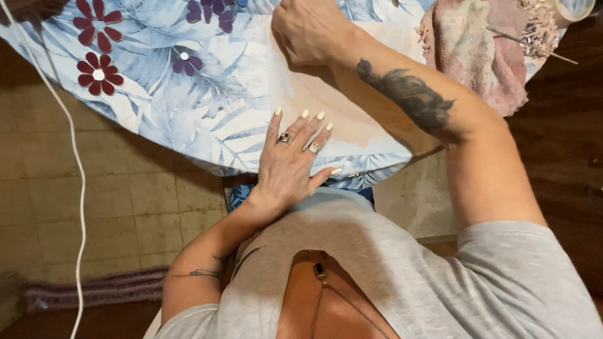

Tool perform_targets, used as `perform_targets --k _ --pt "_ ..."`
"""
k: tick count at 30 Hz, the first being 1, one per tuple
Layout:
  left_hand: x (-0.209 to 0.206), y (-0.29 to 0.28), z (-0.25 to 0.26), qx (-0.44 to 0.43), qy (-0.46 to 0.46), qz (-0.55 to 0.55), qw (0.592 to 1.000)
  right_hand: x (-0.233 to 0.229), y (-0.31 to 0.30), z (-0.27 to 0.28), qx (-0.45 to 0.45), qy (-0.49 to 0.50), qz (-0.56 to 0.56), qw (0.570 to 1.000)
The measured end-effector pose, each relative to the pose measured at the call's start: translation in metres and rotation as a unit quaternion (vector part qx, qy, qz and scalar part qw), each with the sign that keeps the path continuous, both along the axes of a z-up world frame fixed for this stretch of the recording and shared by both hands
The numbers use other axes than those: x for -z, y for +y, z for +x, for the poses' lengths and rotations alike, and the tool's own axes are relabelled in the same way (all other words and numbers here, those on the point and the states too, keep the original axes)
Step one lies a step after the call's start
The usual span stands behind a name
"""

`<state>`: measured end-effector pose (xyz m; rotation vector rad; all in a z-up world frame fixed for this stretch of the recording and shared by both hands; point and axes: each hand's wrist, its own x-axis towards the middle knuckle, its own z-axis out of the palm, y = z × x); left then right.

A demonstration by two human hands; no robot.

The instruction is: Sanding the surface of a mosaic base and picking off small debris to prepare it.

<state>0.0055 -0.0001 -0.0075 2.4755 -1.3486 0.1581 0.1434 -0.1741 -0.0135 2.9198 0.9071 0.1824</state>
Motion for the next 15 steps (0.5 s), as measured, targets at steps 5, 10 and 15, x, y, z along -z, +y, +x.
perform_targets --k 5,10,15 --pt "-0.001 -0.001 0.0 -0.001 0.007 -0.002 1.0 -0.054 -0.008 -0.072 -0.023 0.178 -0.026 0.984" --pt "0.006 0.001 -0.001 0.01 0.074 -0.066 0.995 -0.01 -0.102 -0.157 -0.157 0.103 0.033 0.982" --pt "-0.004 -0.007 0.003 -0.012 0.048 -0.14 0.989 -0.004 -0.123 -0.168 0.004 -0.07 0.001 0.998"
